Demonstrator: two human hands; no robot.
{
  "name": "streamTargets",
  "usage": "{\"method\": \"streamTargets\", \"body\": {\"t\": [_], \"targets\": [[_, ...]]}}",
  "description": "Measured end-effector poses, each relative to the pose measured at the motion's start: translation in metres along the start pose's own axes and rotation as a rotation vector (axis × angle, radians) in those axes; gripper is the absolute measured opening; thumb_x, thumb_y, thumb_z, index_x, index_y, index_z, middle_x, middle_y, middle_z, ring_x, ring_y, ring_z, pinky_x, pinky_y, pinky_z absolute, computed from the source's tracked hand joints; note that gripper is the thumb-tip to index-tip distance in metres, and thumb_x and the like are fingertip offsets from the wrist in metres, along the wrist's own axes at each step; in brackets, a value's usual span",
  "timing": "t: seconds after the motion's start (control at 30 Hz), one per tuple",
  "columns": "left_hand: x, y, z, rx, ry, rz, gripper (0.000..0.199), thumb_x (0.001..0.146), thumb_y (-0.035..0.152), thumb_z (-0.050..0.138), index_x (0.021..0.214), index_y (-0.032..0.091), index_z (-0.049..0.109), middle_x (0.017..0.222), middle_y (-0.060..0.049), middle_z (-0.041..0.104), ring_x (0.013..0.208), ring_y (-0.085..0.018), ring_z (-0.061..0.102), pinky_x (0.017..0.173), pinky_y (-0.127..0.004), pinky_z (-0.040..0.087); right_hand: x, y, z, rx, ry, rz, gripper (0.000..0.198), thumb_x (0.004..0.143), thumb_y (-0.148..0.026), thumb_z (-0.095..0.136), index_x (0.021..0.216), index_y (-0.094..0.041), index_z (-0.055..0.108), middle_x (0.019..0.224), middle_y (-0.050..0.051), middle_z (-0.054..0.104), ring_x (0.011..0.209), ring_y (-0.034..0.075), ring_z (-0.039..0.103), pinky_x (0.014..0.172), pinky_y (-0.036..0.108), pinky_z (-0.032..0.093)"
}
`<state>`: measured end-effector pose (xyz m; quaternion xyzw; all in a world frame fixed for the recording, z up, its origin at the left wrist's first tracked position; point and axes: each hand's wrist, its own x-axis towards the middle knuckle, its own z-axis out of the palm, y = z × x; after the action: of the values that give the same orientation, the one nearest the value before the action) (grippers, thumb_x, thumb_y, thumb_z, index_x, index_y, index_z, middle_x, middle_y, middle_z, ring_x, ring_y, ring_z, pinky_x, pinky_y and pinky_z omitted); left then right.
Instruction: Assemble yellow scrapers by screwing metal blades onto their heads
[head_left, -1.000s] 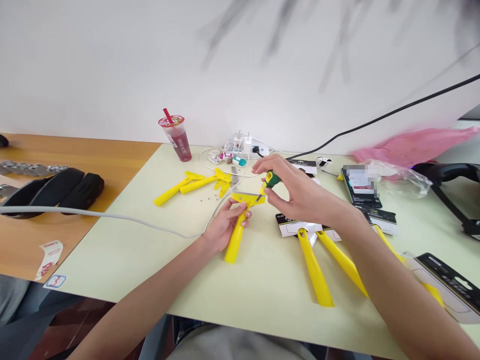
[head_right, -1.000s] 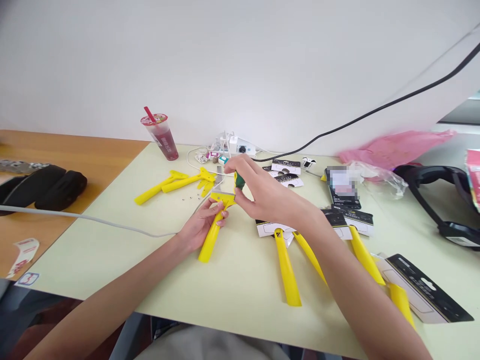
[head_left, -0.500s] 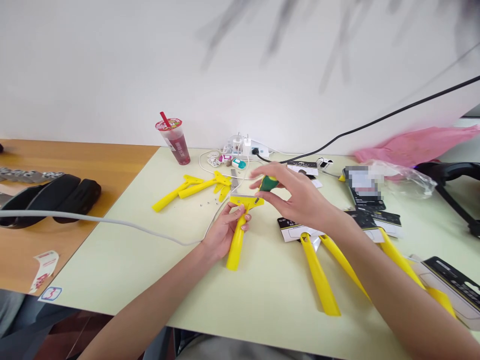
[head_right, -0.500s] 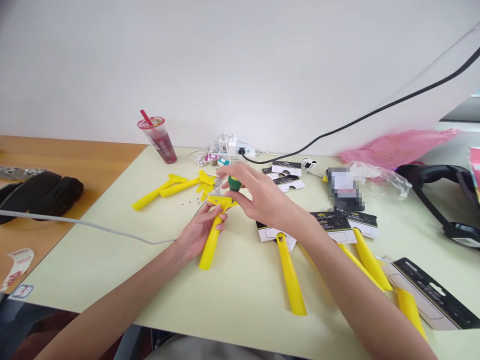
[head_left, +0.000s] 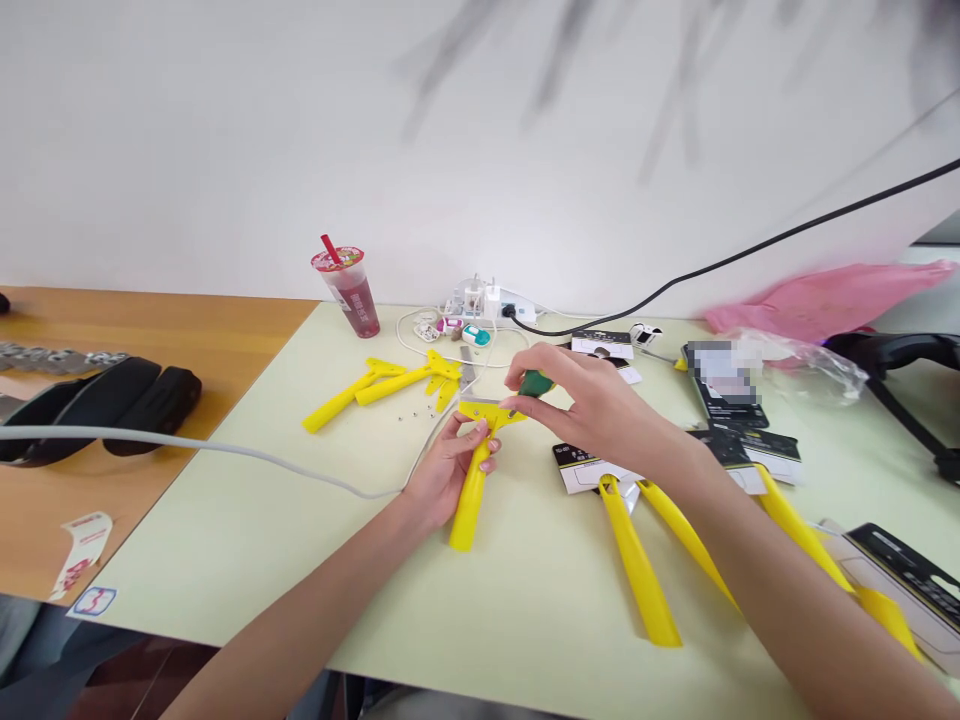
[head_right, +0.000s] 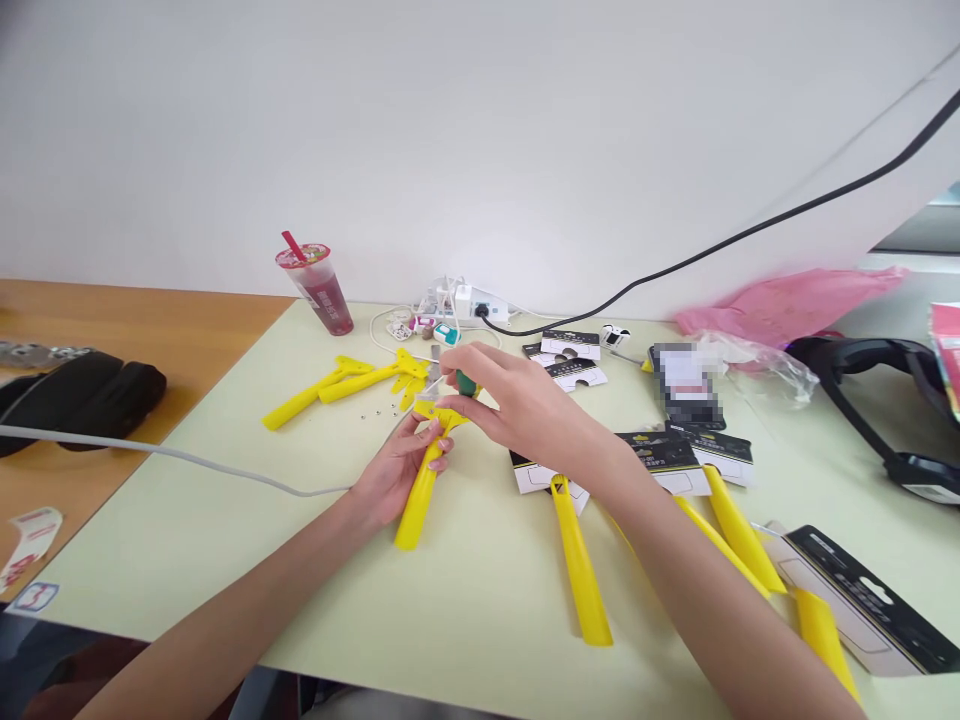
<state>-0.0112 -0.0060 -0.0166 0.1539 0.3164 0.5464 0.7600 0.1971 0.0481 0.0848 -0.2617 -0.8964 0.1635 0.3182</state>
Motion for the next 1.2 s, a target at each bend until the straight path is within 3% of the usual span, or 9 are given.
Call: {"method": "streamTargets", "body": {"t": [0.17,0.37,0.47,0.67,0.83,0.97,1.03,1.13,1.2], "targets": [[0.0,0.003,0.003,-0.012,0.059,0.015,0.044,0.078,0.015,0.095,0.097,0.021,0.056,0.101,0.0,0.064,0.075,-0.009,0.063,0.055,-0.02,0.046,0.0,0.002,-0.004,0.101,-0.098,0.014,0.045,0.104,-0.014,0.055,0.145,-0.033,0.048,0.156,0.011,0.059,0.142,0.027,0.061,0.112,0.046,0.054],[-0.001,0.002,0.002,0.002,0.059,0.017,0.043,0.08,0.017,0.094,0.097,0.021,0.055,0.102,0.0,0.062,0.077,-0.01,0.063,0.057,-0.02,0.048,0.0,0.01,0.003,-0.015,-0.031,0.005,0.021,0.108,-0.031,0.064,0.128,-0.03,0.059,0.123,0.007,0.077,0.099,0.024,0.076,0.088,0.04,0.061],[-0.002,0.001,0.002,0.016,0.036,0.017,0.041,0.081,0.016,0.093,0.098,0.021,0.057,0.101,0.0,0.062,0.078,-0.01,0.063,0.058,-0.021,0.048,0.0,0.009,0.003,-0.062,-0.001,0.015,0.024,0.108,-0.035,0.063,0.13,-0.029,0.055,0.125,0.009,0.074,0.099,0.025,0.075,0.09,0.042,0.06],[0.0,0.004,0.001,-0.005,0.067,0.029,0.041,0.08,0.015,0.094,0.096,0.021,0.056,0.103,0.0,0.064,0.077,-0.009,0.063,0.057,-0.02,0.048,0.0,0.008,0.0,0.09,-0.078,0.011,0.041,0.104,-0.015,0.054,0.141,-0.033,0.049,0.145,0.01,0.064,0.127,0.026,0.07,0.105,0.046,0.058],[-0.001,0.004,0.001,-0.009,0.075,0.033,0.042,0.079,0.015,0.094,0.095,0.021,0.055,0.101,0.0,0.063,0.077,-0.01,0.064,0.057,-0.021,0.048,0.001,0.013,0.004,-0.038,-0.012,0.012,0.025,0.105,-0.029,0.066,0.128,-0.03,0.056,0.131,0.009,0.071,0.102,0.025,0.076,0.085,0.039,0.062],[-0.001,0.002,0.001,0.013,0.062,0.028,0.041,0.081,0.015,0.093,0.095,0.02,0.055,0.104,-0.001,0.064,0.077,-0.01,0.063,0.057,-0.02,0.047,-0.001,0.016,0.004,-0.188,0.044,0.017,0.019,0.107,-0.035,0.065,0.123,-0.028,0.057,0.12,0.01,0.071,0.089,0.025,0.074,0.079,0.04,0.059],[-0.001,0.003,0.001,0.016,0.057,0.031,0.04,0.081,0.016,0.093,0.096,0.02,0.055,0.105,-0.001,0.065,0.077,-0.009,0.063,0.057,-0.02,0.048,-0.002,0.016,0.003,-0.201,0.033,0.021,0.02,0.109,-0.037,0.063,0.126,-0.028,0.058,0.126,0.012,0.068,0.094,0.026,0.073,0.082,0.042,0.059],[0.0,0.004,0.001,0.016,0.057,0.033,0.041,0.081,0.016,0.093,0.096,0.021,0.055,0.105,-0.001,0.065,0.077,-0.01,0.064,0.057,-0.02,0.049,-0.001,0.013,0.003,-0.081,-0.001,-0.014,0.03,0.109,-0.029,0.057,0.138,-0.032,0.055,0.151,0.015,0.057,0.12,0.029,0.07,0.095,0.045,0.06],[0.0,0.004,0.001,0.012,0.06,0.034,0.041,0.081,0.016,0.093,0.096,0.021,0.055,0.105,-0.001,0.065,0.077,-0.009,0.064,0.057,-0.02,0.049,0.001,0.011,0.004,0.001,0.009,-0.046,0.033,0.109,-0.022,0.052,0.14,-0.034,0.054,0.156,0.013,0.055,0.131,0.028,0.066,0.102,0.046,0.059]]}}
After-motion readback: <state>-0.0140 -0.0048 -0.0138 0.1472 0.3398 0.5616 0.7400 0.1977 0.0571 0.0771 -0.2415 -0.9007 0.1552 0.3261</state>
